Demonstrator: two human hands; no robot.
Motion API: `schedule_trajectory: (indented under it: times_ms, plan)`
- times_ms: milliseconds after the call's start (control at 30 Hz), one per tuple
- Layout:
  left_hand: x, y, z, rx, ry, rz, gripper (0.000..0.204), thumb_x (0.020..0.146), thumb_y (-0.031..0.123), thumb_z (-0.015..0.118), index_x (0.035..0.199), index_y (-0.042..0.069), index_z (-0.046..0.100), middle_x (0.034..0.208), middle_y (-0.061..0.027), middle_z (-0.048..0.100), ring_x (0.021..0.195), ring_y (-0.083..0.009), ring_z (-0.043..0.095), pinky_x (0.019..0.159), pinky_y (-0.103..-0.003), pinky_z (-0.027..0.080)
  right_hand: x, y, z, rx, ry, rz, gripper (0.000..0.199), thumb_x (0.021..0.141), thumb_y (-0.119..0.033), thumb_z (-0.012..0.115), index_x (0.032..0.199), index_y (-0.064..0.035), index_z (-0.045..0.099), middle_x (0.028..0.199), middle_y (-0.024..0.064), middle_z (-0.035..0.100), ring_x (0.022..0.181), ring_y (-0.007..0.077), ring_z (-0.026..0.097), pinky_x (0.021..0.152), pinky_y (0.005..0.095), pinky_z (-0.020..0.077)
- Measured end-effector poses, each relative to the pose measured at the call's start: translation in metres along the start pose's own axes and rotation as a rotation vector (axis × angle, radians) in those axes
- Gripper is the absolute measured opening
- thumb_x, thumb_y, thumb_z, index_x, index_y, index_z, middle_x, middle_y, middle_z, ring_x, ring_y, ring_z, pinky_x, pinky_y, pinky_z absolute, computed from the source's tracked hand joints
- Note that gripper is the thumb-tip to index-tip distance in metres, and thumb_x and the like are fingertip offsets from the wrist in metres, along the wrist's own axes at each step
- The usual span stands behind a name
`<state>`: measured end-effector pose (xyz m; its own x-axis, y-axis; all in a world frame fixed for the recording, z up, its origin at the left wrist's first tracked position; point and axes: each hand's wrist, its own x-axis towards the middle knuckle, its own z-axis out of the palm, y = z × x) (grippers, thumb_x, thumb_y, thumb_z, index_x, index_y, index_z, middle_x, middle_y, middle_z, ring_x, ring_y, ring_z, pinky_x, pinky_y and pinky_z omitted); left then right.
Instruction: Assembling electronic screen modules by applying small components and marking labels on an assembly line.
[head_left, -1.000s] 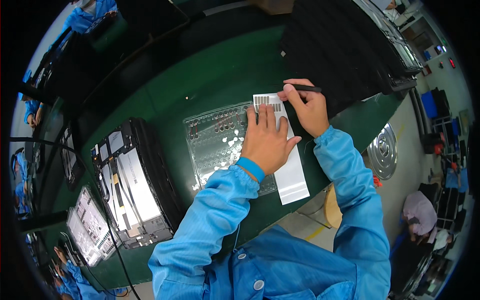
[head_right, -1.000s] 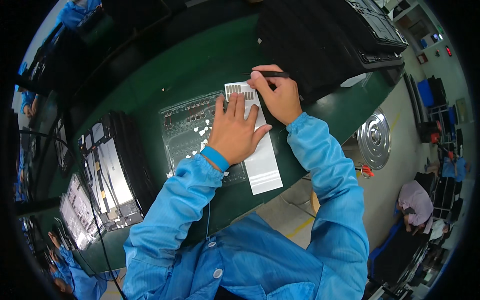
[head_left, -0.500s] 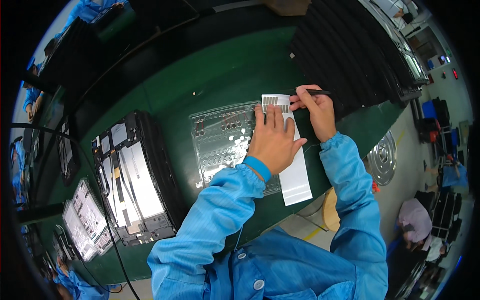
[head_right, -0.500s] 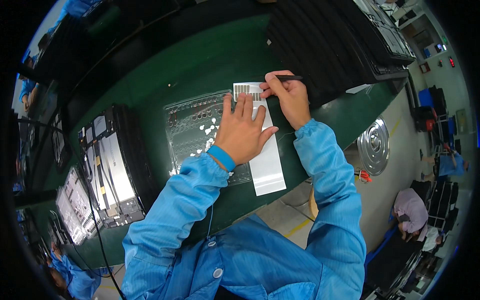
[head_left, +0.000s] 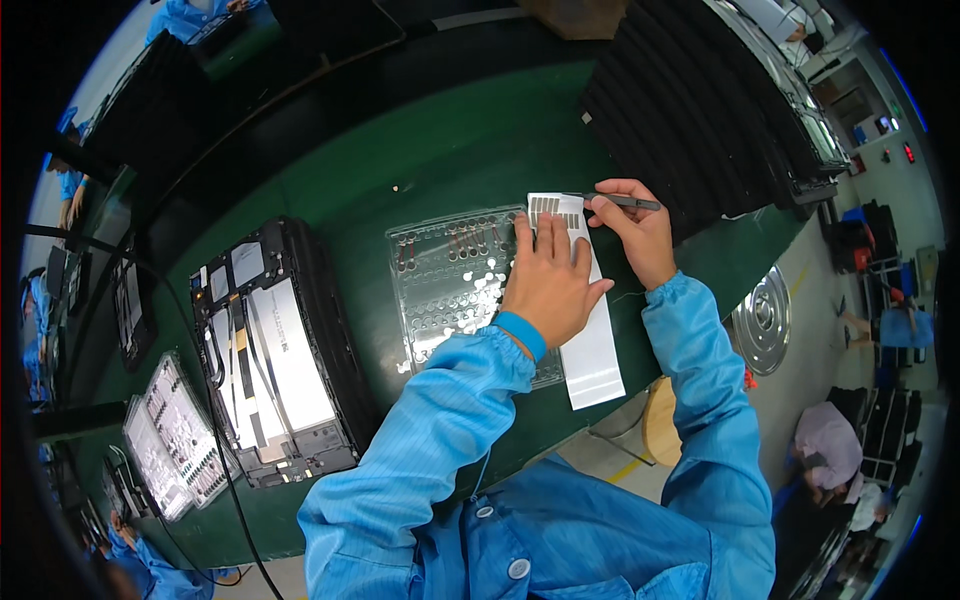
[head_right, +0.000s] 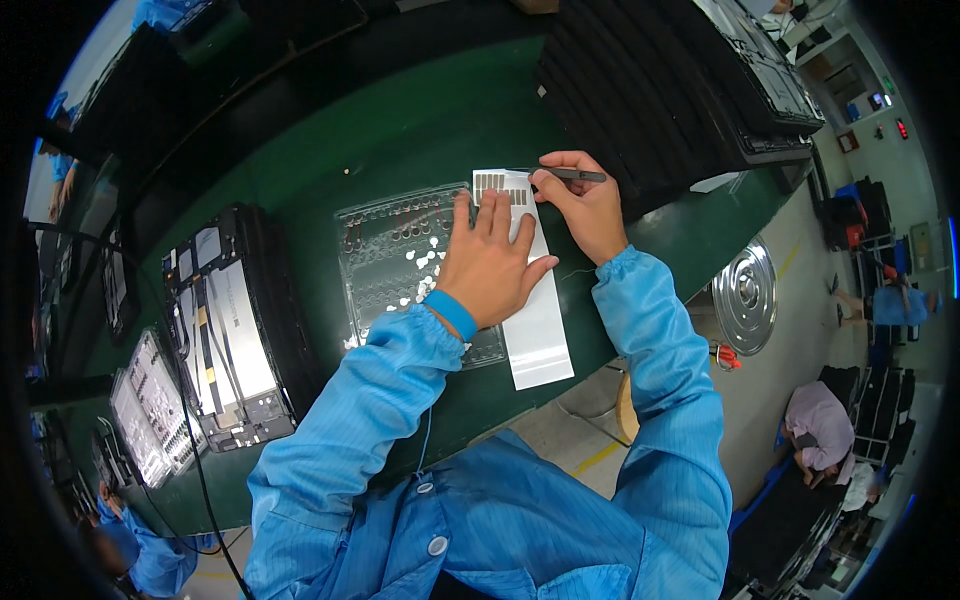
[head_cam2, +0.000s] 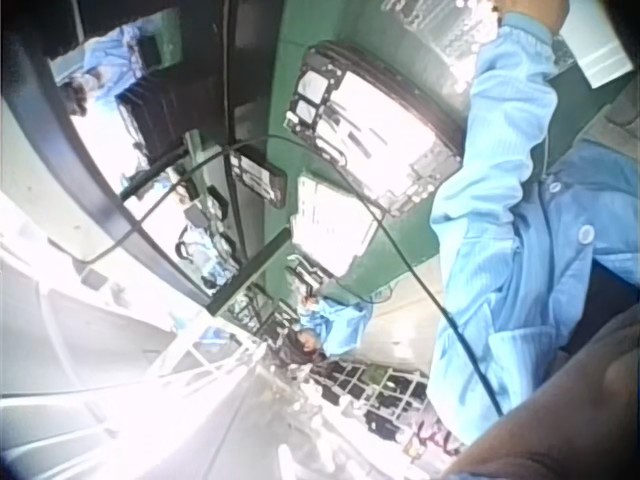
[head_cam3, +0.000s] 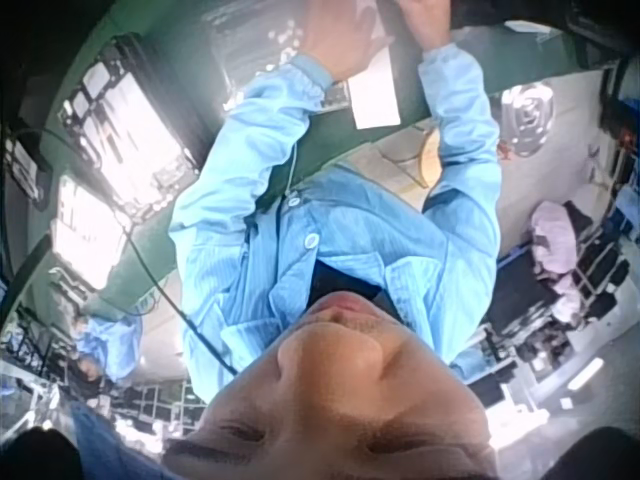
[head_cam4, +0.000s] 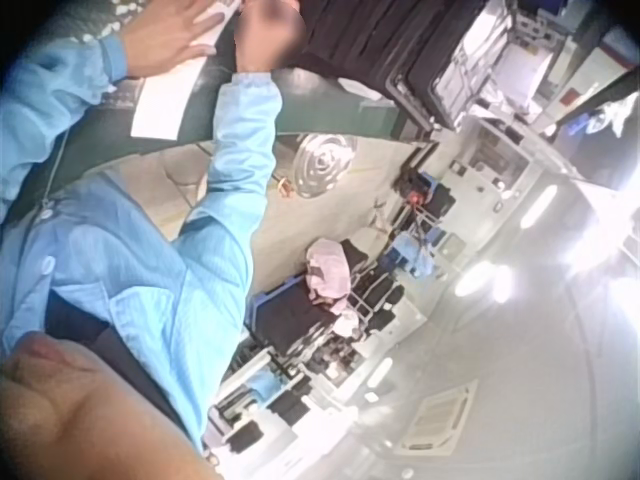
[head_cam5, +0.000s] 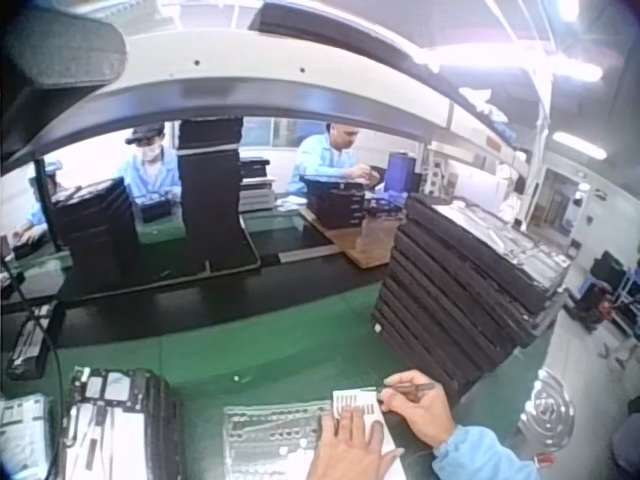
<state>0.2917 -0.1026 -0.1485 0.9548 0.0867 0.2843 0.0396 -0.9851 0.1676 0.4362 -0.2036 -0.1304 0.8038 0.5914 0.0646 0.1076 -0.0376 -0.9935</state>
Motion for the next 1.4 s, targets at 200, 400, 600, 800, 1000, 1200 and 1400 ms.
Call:
schedule_trajectory:
  times_ms: [200, 400, 600, 800, 1000, 1200, 1400]
  plan:
    - [-0.001, 0.001, 0.001, -0.008, 0.003, 0.001, 0.062, 0.103, 0.052, 0.046, 0.13, -0.002, 0.061, 0.138, -0.0354, 0.052, 0.136, -0.0471, 0.046, 0.114, -0.067, 0.022, 0.001, 0.004, -0.007, -0.034, -0.11, -0.032, 0.027, 0.091, -0.012, 0.075, 0.113, 0.0002, 0.066, 0.099, 0.008, 0.071, 0.088, 0.013, 0.068, 0.08, 0.0265, 0.0547]
    - [-0.001, 0.001, 0.002, -0.011, -0.005, 0.0, 0.062, 0.103, 0.052, 0.045, 0.13, -0.002, 0.061, 0.139, -0.0353, 0.052, 0.137, -0.047, 0.045, 0.115, -0.067, 0.022, 0.006, 0.015, -0.013, -0.095, -0.109, -0.076, 0.028, 0.091, -0.013, 0.076, 0.115, -0.0016, 0.068, 0.099, 0.007, 0.071, 0.088, 0.0116, 0.066, 0.077, 0.0251, 0.0517]
    - [0.002, 0.003, 0.003, -0.007, -0.013, -0.005, 0.062, 0.103, 0.052, 0.044, 0.131, -0.002, 0.061, 0.14, -0.035, 0.051, 0.137, -0.0468, 0.045, 0.115, -0.066, 0.021, 0.009, 0.017, -0.014, -0.138, -0.092, -0.088, 0.025, 0.091, -0.013, 0.076, 0.112, -0.0015, 0.07, 0.096, 0.0053, 0.071, 0.081, 0.0096, 0.062, 0.075, 0.0246, 0.0505]
    - [0.002, 0.004, -0.002, -0.016, 0.002, 0.001, 0.063, 0.103, 0.052, 0.043, 0.133, -0.002, 0.06, 0.141, -0.035, 0.051, 0.138, -0.0464, 0.044, 0.115, -0.066, 0.021, 0.002, 0.0, -0.013, -0.243, -0.067, -0.105, 0.023, 0.092, -0.015, 0.075, 0.11, -0.0014, 0.071, 0.094, 0.0039, 0.07, 0.082, 0.009, 0.061, 0.075, 0.0241, 0.05]
    - [-0.006, -0.001, 0.003, -0.03, -0.068, -0.052, 0.065, 0.103, 0.052, 0.043, 0.141, 0.001, 0.056, 0.147, -0.0325, 0.047, 0.147, -0.0454, 0.032, 0.117, -0.069, 0.013, -0.039, -0.058, 0.01, 0.075, -0.013, -0.05, 0.026, 0.093, -0.017, 0.073, 0.112, -0.0006, 0.07, 0.099, 0.0053, 0.069, 0.091, 0.0116, 0.062, 0.083, 0.0263, 0.0486]
    - [-0.064, 0.025, -0.079, -0.236, 0.194, 0.023, 0.059, 0.099, 0.043, 0.054, 0.138, -0.001, 0.056, 0.15, -0.0324, 0.04, 0.147, -0.0469, 0.028, 0.118, -0.064, 0.02, -0.06, -0.153, 0.093, 0.111, -0.294, -0.165, 0.026, 0.094, -0.019, 0.069, 0.111, 0.0005, 0.067, 0.096, 0.0032, 0.066, 0.087, 0.0103, 0.059, 0.084, 0.0264, 0.0474]
    - [-0.176, -0.031, -0.212, -0.347, 0.088, -0.089, 0.041, 0.09, 0.027, 0.072, 0.119, 0.0, 0.063, 0.131, -0.0253, 0.059, 0.105, -0.0373, 0.063, 0.09, -0.046, 0.049, -0.002, -0.123, 0.216, 0.058, -0.554, -0.2, 0.02, 0.092, -0.018, 0.072, 0.101, -0.0002, 0.071, 0.088, 0.0029, 0.067, 0.081, 0.0104, 0.061, 0.076, 0.027, 0.0498]
